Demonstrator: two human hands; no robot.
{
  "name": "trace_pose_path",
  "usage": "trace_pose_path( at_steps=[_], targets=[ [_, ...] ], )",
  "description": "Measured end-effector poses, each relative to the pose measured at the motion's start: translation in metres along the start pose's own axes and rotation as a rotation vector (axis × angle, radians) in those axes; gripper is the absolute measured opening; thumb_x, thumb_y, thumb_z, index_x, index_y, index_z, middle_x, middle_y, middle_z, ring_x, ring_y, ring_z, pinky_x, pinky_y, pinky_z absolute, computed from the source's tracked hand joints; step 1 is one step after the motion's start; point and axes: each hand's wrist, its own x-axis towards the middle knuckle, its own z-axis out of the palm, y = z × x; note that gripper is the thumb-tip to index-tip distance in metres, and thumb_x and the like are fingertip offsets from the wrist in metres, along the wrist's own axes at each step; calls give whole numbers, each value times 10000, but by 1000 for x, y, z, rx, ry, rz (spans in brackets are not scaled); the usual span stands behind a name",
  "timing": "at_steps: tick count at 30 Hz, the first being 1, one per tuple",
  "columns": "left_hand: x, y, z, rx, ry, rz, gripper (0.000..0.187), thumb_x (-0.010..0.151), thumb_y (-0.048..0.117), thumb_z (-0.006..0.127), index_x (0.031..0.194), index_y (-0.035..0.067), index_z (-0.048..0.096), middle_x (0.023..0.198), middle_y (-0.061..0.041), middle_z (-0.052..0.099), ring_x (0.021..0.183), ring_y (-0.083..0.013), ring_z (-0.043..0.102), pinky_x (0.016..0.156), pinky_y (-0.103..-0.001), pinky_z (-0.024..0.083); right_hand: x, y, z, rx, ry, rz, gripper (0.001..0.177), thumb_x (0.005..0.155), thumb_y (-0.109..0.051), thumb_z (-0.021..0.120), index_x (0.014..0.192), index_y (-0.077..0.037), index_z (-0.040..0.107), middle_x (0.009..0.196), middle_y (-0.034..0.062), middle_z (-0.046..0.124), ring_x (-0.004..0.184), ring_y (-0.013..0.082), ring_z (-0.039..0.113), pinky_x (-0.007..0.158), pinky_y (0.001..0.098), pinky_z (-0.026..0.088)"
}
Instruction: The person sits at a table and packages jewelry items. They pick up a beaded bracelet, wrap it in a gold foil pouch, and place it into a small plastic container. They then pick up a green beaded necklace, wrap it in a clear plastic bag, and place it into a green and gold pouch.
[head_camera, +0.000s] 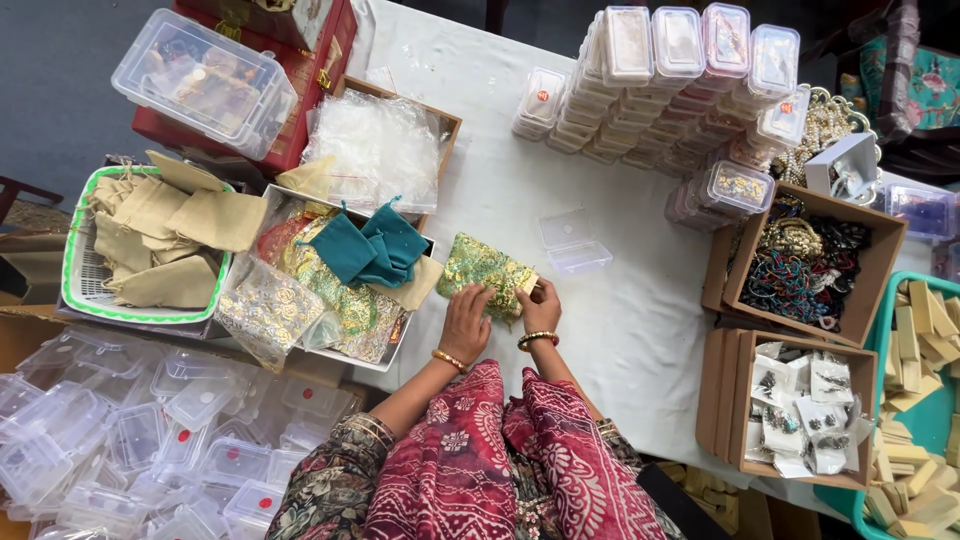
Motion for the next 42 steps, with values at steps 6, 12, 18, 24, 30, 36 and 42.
trace_pose_path(
  at_steps=[6, 12, 18, 24, 30, 36, 42],
  targets=[
    [-33, -33, 74, 221, -162, 251, 357, 925, 164, 636, 1280, 193, 626, 1430, -116, 489, 1424, -288, 411, 1267, -535, 253, 3, -37, -1, -582, 337, 52, 758, 749, -240, 897, 1371, -23, 520, 1067, 107, 595, 840, 241, 633, 774, 363, 551],
    [-45, -31, 85, 271, 141, 467, 315, 917, 225, 692, 1224, 248, 626, 1480, -63, 493, 1415, -243, 430, 1246, -504, 254, 19, 7, -7, -771, 53, -269, 312, 829, -225, 891, 1002, -20, 733, 1026, 112, 700, 938, 237, 663, 858, 366, 554],
    [8, 11, -15, 37, 204, 71, 635, 876, 132, 707, 1479, 125, 506, 1544, -114, 359, 1499, -333, 355, 1320, -528, 256, -30, -80, 14, -281, -102, -243, 109, 980, -17, 695, 1032, -13, 599, 956, 122, 759, 851, 251, 739, 761, 304, 563],
    [90, 51, -96, -119, 70, 173, 826, 608, 309, 881, 1343, 119, 557, 1255, -79, 637, 1306, -343, 458, 1090, -649, 177, -44, -171, 8, -645, -277, -649, 132, 879, 4, 739, 989, -34, 675, 921, 132, 739, 857, 230, 742, 758, 324, 582],
    [105, 44, -83, -331, -203, 84, 221, 797, 239, 828, 951, 103, 746, 928, -49, 758, 944, -256, 678, 914, -380, 538, -54, -218, -3, -491, -211, -443, 169, 887, -49, 756, 1047, -71, 708, 927, 54, 777, 881, 189, 769, 781, 306, 599],
    [105, 54, -82, -737, -176, 61, 200, 834, 117, 776, 1012, 38, 731, 906, -57, 753, 826, -172, 715, 775, -321, 561, -55, -226, -15, -804, -246, -598, 270, 748, -85, 861, 1001, -54, 770, 931, 90, 761, 915, 262, 673, 817, 377, 539],
    [104, 60, -87, -820, -219, 6, 133, 954, 103, 711, 1043, 8, 738, 882, -49, 711, 794, -103, 662, 736, -277, 546, -65, -232, -17, -668, -159, -591, 203, 832, -75, 800, 1033, -69, 782, 1012, 80, 779, 944, 237, 724, 851, 352, 566]
  ],
)
